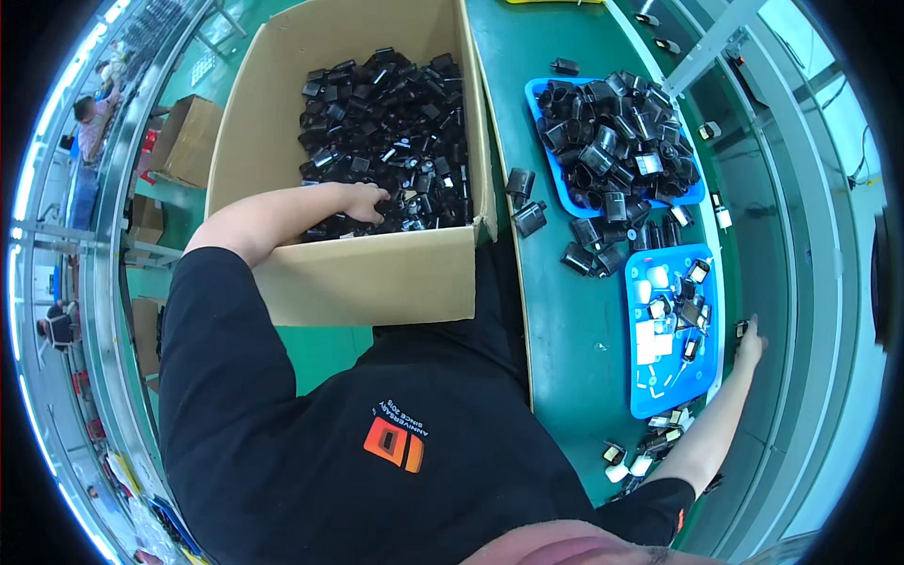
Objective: Assembling black plastic housing components with white internal parts.
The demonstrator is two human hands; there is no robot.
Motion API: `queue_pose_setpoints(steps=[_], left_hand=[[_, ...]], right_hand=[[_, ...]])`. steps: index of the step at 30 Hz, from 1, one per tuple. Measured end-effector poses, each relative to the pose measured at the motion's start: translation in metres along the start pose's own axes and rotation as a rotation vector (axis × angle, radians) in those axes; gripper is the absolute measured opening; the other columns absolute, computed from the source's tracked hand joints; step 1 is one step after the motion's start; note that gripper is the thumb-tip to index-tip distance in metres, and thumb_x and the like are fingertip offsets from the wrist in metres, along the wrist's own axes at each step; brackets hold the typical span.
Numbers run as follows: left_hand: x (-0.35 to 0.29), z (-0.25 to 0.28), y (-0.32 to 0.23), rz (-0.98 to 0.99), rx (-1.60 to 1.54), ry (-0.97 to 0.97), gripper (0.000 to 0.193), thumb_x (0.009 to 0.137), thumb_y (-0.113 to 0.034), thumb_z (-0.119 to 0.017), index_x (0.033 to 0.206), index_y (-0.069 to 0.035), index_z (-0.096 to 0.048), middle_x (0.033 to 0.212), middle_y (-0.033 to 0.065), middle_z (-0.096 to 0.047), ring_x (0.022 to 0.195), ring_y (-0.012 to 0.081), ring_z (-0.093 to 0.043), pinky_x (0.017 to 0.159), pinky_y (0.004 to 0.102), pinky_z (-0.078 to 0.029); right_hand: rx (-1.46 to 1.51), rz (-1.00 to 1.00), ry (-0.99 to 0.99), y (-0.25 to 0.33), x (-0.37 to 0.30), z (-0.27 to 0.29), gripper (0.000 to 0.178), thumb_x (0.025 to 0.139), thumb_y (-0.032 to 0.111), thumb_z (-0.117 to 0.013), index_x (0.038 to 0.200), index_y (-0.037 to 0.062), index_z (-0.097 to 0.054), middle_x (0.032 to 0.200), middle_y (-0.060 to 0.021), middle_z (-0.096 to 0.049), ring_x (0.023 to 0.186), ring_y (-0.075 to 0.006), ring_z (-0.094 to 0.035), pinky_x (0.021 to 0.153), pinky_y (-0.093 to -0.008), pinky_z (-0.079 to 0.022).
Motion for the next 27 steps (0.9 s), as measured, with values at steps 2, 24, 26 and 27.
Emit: queue_pose_setpoints(steps=[2, 24, 26, 27], left_hand=[[0.036, 0.015, -0.02, -0.191, -0.033, -0.244, 0.057, 0.084, -0.031, -0.065, 0.13, -0.003, -0.05, 0.126, 0.0237, -0.053, 0.119, 0.0389, -0.051, 0.1, 0.0449, -0.043], [0.025, 0.129, -0.011, -0.597, -0.628, -0.703, 0.038, 0.086, -0.006, -0.067, 0.12, -0.003, -0.049, 0.106, 0.0055, -0.054, 0.099, 0.0179, -0.053, 0.089, 0.031, -0.044], [-0.009, 0.173, 0.057, -0.496, -0.603, -0.858, 0.031, 0.089, -0.012, -0.069, 0.112, -0.006, -0.049, 0.091, -0.0011, -0.049, 0.074, 0.0064, -0.049, 0.065, 0.02, -0.042], [-0.049, 0.182, -0.01, -0.421, -0.717, -0.953, 0.025, 0.09, -0.012, -0.068, 0.108, -0.006, -0.052, 0.09, -0.0011, -0.051, 0.074, 0.0065, -0.049, 0.063, 0.0194, -0.04]], right_hand=[[-0.42, 0.237, -0.228, -0.047, 0.046, 0.033, 0.071, 0.084, 0.048, -0.062, 0.128, -0.0069, -0.048, 0.119, -0.0269, -0.06, 0.105, -0.0413, -0.061, 0.091, -0.0466, -0.047], [1.6, 0.309, 0.339, 0.164, -0.291, 0.048, 0.032, 0.085, -0.002, -0.064, 0.115, -0.0008, -0.051, 0.104, -0.0152, -0.06, 0.078, -0.0198, -0.067, 0.064, -0.0283, -0.057], [1.76, 0.304, 0.48, 0.18, -0.303, 0.041, 0.033, 0.085, -0.001, -0.066, 0.113, -0.0005, -0.05, 0.102, -0.0155, -0.06, 0.079, -0.0228, -0.068, 0.058, -0.0285, -0.057], [1.801, 0.34, 0.512, 0.177, -0.301, 0.038, 0.037, 0.08, 0.001, -0.071, 0.109, -0.0019, -0.049, 0.097, -0.0143, -0.059, 0.076, -0.0208, -0.069, 0.054, -0.0273, -0.055]])
Point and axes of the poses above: each hand's wrist, its own x-axis towards the middle knuckle, its own z-axis out of the back of the hand, y = z × x, the point moved 2 cm from there along x, towards the middle knuckle
